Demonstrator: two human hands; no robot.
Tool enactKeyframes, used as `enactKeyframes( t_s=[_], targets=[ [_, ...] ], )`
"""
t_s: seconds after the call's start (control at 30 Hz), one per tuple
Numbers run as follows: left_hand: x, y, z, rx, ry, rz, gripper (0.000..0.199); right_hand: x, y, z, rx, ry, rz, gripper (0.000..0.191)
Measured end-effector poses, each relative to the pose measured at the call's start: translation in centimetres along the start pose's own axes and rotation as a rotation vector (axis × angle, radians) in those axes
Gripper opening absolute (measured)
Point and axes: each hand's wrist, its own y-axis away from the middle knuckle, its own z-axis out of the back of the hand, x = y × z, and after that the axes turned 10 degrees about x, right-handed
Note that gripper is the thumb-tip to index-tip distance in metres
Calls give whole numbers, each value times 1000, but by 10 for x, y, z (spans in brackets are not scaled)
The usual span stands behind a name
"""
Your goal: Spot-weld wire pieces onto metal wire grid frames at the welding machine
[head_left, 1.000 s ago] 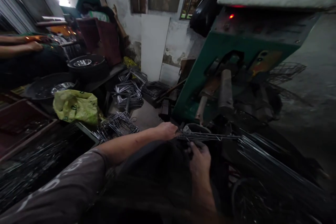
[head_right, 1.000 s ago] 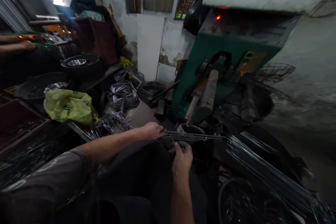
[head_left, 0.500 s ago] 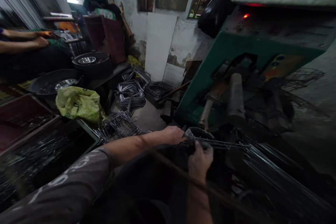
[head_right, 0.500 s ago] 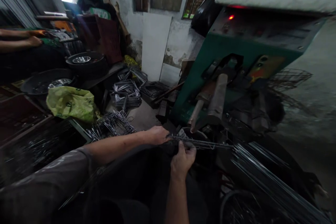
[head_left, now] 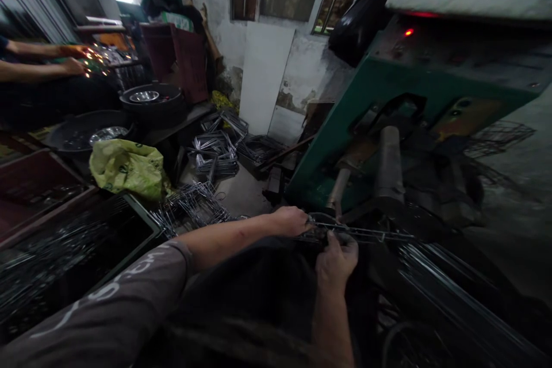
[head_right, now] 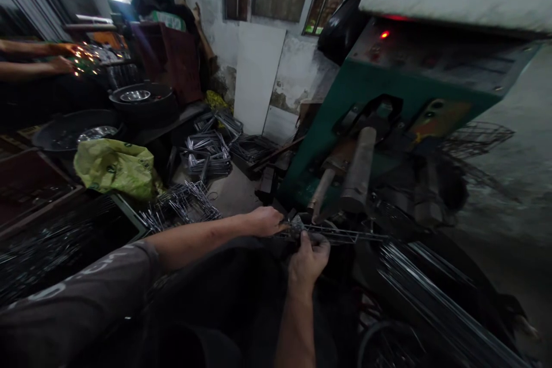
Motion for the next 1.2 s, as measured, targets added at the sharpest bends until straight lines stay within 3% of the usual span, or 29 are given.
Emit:
enactKeyframes(
  t_s=[0.53, 0.87, 1.07, 1.2],
  targets=[
    [-7, -14, 4, 39, 103, 35, 46, -5, -23, 9, 63, 133, 65, 37],
    [0, -21, -3, 10, 119, 0, 48, -6, -26, 6, 86, 48, 60, 35],
    [-2, -25, -4, 19, 109, 6, 53, -11, -19, 23, 112, 179, -27, 38],
    [-12, -24, 0, 12, 101, -23, 53, -24, -4, 46, 70, 224, -205, 39]
  ],
)
